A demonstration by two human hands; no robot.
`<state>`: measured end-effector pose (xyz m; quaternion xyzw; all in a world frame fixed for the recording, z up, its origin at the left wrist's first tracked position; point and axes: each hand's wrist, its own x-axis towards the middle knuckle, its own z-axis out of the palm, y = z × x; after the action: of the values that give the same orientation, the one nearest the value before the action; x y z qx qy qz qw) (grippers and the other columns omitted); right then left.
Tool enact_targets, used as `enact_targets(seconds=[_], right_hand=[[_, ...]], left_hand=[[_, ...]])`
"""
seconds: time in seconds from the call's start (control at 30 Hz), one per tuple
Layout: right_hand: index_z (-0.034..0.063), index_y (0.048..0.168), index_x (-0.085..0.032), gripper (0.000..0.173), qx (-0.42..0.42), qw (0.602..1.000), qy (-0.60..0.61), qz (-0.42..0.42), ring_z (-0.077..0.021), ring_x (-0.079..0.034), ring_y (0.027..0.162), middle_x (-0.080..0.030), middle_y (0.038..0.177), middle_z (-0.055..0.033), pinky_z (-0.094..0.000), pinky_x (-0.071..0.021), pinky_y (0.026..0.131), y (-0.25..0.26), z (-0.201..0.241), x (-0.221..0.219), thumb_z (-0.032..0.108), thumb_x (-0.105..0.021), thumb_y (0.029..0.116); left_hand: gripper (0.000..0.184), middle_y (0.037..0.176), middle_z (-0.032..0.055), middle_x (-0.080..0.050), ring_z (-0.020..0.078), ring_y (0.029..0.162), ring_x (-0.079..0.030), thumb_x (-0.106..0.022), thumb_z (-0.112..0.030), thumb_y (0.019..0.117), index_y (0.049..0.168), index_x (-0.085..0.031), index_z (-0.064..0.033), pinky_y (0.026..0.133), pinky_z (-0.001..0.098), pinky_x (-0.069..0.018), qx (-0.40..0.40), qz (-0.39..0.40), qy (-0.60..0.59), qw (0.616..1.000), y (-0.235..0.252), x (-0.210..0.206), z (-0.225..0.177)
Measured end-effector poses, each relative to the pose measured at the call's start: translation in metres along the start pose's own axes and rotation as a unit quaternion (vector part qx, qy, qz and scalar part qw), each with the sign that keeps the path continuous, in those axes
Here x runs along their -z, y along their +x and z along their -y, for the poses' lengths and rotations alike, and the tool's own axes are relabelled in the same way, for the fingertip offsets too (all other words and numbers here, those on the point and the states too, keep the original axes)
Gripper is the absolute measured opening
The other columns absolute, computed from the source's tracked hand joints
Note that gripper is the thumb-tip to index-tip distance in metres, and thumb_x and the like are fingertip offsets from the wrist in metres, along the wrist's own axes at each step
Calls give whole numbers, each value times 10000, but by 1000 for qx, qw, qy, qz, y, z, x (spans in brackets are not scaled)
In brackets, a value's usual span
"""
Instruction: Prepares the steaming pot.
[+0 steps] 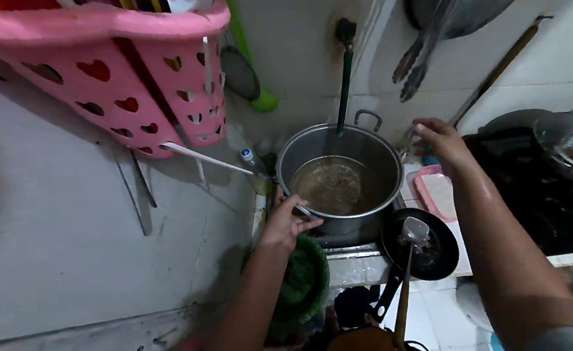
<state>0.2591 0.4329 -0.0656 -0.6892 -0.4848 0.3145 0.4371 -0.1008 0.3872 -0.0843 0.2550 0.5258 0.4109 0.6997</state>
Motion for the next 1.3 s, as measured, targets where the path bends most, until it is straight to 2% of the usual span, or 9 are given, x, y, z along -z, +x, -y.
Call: enact_targets(seconds=[0.17, 0.3, 0.37, 0.53, 0.7, 0.97, 1.1, 1.23, 1.3], right_hand=[[75, 1464, -496, 479, -63, 997, 29, 21, -311, -611, 1156, -572, 1390, -176, -510, -518, 926, -34, -29, -2, 379, -458, 1096], [98, 1495, -471, 558, -79, 994, 57, 42, -300, -590, 1192, -558, 1416, -152, -515, -503, 935, -54, -41, -12, 477, -391, 1093], [101, 1495, -466, 561, -87, 992, 73, 47, -278, -588, 1216, -558, 1419, -136, -507, -508, 949, -59, -41, -18, 483, -370, 1096], [127, 1551, -409, 585, -110, 987, 105, 54, -314, -511, 1341, -479, 1516, -153, -557, -464, 1037, -66, -37, -28, 482, -413, 1087], [128, 1577, -366, 613, -108, 986, 103, 69, -306, -525, 1336, -477, 1523, -154, -548, -482, 1024, -67, -37, -31, 481, -433, 1080], [122, 1513, -443, 531, -105, 987, 95, 68, -283, -575, 1246, -539, 1430, -150, -506, -512, 963, -73, -33, -31, 441, -440, 1089], [126, 1486, -470, 503, -101, 988, 97, 69, -276, -605, 1198, -576, 1373, -149, -495, -533, 934, -74, -36, -29, 428, -465, 1083], [135, 1507, -446, 498, -94, 988, 103, 70, -272, -606, 1203, -566, 1392, -150, -495, -538, 928, -76, -38, -28, 361, -522, 1069], [130, 1521, -435, 492, -91, 988, 105, 65, -265, -614, 1184, -563, 1386, -150, -480, -551, 908, -80, -35, -28, 276, -530, 1061]], left_hand=[[704, 1331, 239, -533, 389, 972, -663, -500, -98, 1013, 1613, -185, -290, 751, 521, -591, -10, -2, -12, 1000, -6, -3, 0], [708, 1321, 242, -544, 400, 994, -665, -501, -106, 1017, 1618, -174, -285, 765, 538, -593, -20, 6, -13, 1000, -9, -5, 1], [704, 1327, 245, -547, 403, 987, -669, -502, -114, 1018, 1618, -176, -282, 755, 535, -595, -20, 7, -12, 1000, -10, -6, 2], [685, 1355, 242, -528, 399, 980, -670, -492, -112, 1023, 1615, -186, -272, 747, 523, -598, -18, 5, -6, 1000, -15, -9, 1], [681, 1354, 243, -530, 403, 983, -671, -498, -113, 1017, 1609, -205, -279, 750, 526, -600, -19, 9, -6, 1000, -17, -9, 2], [687, 1365, 239, -521, 408, 995, -665, -496, -107, 1018, 1610, -197, -289, 760, 536, -596, -15, 11, -7, 1000, -19, -9, 3], [671, 1322, 241, -541, 398, 967, -671, -496, -110, 1021, 1603, -210, -282, 747, 522, -598, -12, 8, -4, 1000, -20, -10, 4], [645, 1313, 235, -543, 385, 965, -669, -477, -108, 1025, 1592, -221, -281, 751, 518, -594, -17, 24, 7, 1000, -21, -9, 5], [624, 1300, 232, -554, 382, 955, -671, -471, -112, 1028, 1585, -242, -276, 749, 517, -595, -17, 30, 6, 999, -23, -10, 7]])
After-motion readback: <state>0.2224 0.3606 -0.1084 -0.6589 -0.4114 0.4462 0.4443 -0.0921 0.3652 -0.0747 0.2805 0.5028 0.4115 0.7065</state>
